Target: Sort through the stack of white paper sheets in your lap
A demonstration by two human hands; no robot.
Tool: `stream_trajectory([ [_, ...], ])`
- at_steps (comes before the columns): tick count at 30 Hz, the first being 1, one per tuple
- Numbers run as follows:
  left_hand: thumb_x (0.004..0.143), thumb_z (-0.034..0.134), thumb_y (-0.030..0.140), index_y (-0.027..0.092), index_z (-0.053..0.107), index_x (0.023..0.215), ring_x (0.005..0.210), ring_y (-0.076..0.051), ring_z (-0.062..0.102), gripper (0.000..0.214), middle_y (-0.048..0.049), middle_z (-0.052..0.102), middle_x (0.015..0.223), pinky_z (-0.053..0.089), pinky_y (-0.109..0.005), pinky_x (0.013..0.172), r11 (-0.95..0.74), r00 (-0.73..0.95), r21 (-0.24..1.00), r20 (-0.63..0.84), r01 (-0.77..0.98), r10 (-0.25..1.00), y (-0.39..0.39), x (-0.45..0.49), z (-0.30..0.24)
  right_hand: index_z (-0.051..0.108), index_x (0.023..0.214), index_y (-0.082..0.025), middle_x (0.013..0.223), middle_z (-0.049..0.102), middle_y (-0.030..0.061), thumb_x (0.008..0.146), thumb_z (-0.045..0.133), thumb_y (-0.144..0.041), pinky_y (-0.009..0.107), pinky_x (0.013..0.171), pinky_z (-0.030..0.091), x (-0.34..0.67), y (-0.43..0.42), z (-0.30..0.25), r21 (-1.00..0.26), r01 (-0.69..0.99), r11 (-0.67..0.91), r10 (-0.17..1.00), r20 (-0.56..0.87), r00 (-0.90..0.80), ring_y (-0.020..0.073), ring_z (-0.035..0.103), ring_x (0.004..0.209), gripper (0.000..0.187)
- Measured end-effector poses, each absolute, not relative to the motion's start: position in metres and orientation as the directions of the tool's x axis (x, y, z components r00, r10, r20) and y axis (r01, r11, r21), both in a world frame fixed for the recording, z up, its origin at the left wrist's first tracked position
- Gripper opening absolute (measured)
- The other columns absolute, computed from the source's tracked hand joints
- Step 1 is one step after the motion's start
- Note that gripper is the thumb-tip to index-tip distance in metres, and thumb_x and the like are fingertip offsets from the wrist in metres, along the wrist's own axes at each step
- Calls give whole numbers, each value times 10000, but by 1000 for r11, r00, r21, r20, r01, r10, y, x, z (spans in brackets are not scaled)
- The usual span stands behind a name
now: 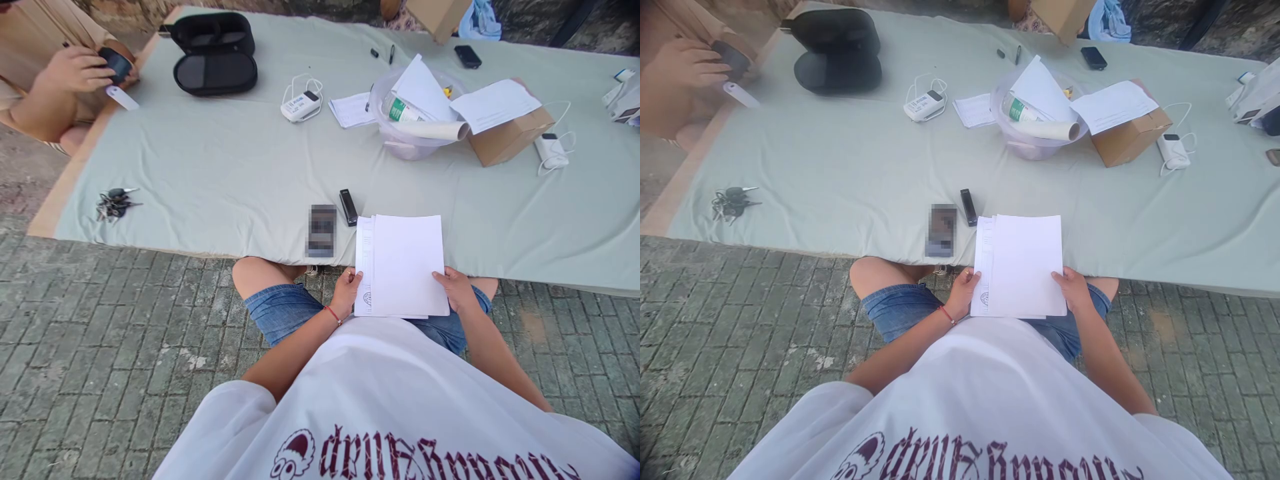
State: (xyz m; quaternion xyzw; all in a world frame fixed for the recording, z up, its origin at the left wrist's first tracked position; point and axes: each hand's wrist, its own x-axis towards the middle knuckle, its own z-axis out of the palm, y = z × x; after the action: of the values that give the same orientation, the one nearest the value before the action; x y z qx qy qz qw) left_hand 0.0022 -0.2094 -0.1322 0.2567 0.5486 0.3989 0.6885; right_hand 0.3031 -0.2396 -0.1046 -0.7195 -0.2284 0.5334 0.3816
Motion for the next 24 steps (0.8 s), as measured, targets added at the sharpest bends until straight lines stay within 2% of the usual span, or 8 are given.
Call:
stream_trajectory([
  [3,752,730,353,221,514,888,751,-140,588,287,17,631,797,459,-267,736,501,55,833,-503,-237,863,-209,1,-128,697,855,-257,852,763,1,675,800,-347,327,688,608,319,-240,-100,-814,-115,-569,728,-564,390,210,716,731,227],
  [6,717,732,219,242,500,1070,772,-155,615,423,16,643,825,473,-268,723,473,15,866,-477,-161,879,-207,-1,-123,698,864,-263,855,762,3,644,821,-337,329,678,610,336,-241,-98,-829,-149,-539,712,-542,447,209,709,715,263],
  [8,715,712,194,247,523,1116,758,-159,619,446,11,653,833,473,-268,701,472,30,871,-473,-138,881,-207,-1,-122,696,869,-263,851,760,1,629,834,-338,332,676,611,344,-241,-99,-839,-162,-519,712,-530,461,209,706,711,286],
  [12,755,676,284,198,684,880,795,-169,613,152,-25,692,857,466,-281,764,493,51,865,-490,-93,870,-208,-1,-126,707,915,-258,876,762,2,619,856,-354,329,686,612,340,-240,-101,-839,-185,-511,728,-537,427,208,707,731,345],
  [17,796,634,455,162,743,817,780,-179,601,314,-35,702,802,454,-298,775,559,76,817,-554,-144,829,-209,-1,-128,713,958,-236,901,769,16,632,864,-378,341,727,609,306,-236,-99,-820,-210,-533,768,-573,288,215,716,765,386],
  [21,728,707,427,155,708,765,721,-149,547,274,6,643,715,420,-278,738,530,62,840,-526,-118,848,-209,-1,-128,705,950,-208,897,772,33,645,856,-413,337,702,601,285,-233,-98,-793,-211,-572,767,-608,205,215,717,750,397],
  [24,695,739,394,161,640,688,636,-110,458,253,46,532,622,366,-251,661,514,2,857,-515,-46,857,-209,-2,-132,697,925,-203,871,769,28,648,852,-417,325,673,592,281,-233,-99,-778,-207,-593,748,-627,217,206,710,721,383],
])
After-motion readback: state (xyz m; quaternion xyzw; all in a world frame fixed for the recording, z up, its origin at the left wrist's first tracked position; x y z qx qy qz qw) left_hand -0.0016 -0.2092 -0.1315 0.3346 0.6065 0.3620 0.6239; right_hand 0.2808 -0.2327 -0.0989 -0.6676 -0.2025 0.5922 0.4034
